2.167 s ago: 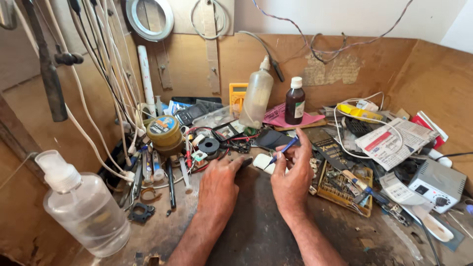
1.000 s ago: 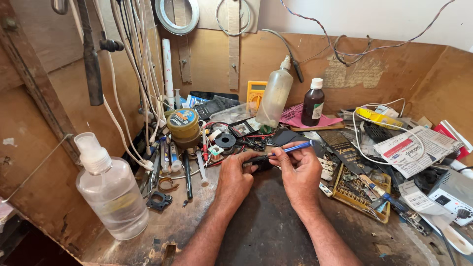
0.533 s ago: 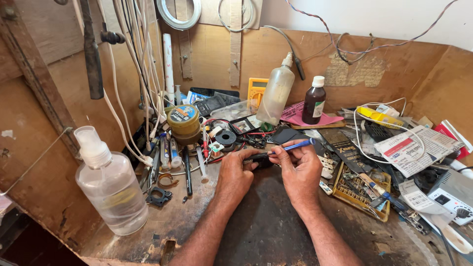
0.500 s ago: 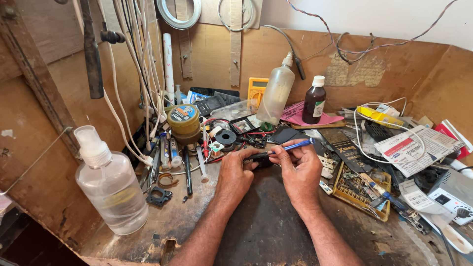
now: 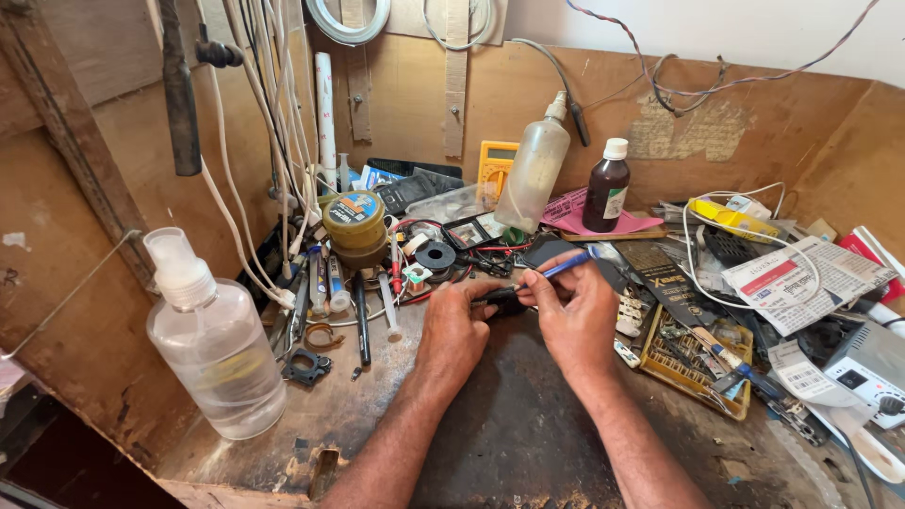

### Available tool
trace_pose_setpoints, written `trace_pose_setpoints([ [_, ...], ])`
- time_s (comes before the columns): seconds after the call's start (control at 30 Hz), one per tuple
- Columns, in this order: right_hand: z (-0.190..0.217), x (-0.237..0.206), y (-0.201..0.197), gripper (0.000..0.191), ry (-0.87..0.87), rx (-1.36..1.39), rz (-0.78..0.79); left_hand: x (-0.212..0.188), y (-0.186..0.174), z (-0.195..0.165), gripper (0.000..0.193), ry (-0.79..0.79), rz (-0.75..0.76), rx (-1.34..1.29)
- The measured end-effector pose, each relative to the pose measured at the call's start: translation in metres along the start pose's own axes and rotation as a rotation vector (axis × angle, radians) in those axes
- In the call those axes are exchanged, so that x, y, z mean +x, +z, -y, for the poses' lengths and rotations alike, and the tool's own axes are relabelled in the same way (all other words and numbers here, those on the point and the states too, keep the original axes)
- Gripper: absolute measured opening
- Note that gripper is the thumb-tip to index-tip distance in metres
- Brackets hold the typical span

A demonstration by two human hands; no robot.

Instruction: The person disassembles a small black electronic device using a screwdriver, removes the back cover, and exposes the internal circuit board. They then use a multimeter to test the board's components.

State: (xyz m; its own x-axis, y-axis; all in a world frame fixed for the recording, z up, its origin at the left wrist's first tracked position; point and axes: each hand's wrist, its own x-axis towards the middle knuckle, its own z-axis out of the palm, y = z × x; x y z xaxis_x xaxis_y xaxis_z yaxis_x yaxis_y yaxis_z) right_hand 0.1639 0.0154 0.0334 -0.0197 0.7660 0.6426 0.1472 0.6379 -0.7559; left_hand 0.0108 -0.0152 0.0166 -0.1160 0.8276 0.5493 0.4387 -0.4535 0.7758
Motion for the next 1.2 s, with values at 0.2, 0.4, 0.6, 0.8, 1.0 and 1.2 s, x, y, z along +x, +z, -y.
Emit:
trace_pose_setpoints([
  [0.2, 0.005, 0.026, -0.013, 0.009, 0.202, -0.03, 0.193, -0.002, 0.003, 0.003, 0.04, 0.132, -0.043, 0.099],
  [0.4, 0.007, 0.025, -0.019, 0.01, 0.228, -0.078, 0.211, -0.004, 0.002, 0.0, 0.046, 0.179, -0.045, 0.102],
  [0.6, 0.002, 0.001, -0.021, 0.009, 0.185, 0.147, 0.082, -0.005, 0.002, -0.003, 0.042, 0.216, -0.069, 0.174],
  [0.8, 0.003, -0.003, -0.023, 0.01, 0.1, 0.247, -0.071, -0.003, 0.004, 0.007, 0.026, -0.016, -0.188, -0.02],
  [1.0, 0.003, -0.006, -0.016, 0.014, 0.202, 0.386, -0.214, 0.005, 0.012, 0.026, 0.041, -0.28, -0.043, -0.454],
  [1.2, -0.009, -0.004, -0.017, 0.017, 0.298, 0.485, -0.244, 0.005, 0.01, 0.03, 0.068, -0.246, 0.044, -0.714],
])
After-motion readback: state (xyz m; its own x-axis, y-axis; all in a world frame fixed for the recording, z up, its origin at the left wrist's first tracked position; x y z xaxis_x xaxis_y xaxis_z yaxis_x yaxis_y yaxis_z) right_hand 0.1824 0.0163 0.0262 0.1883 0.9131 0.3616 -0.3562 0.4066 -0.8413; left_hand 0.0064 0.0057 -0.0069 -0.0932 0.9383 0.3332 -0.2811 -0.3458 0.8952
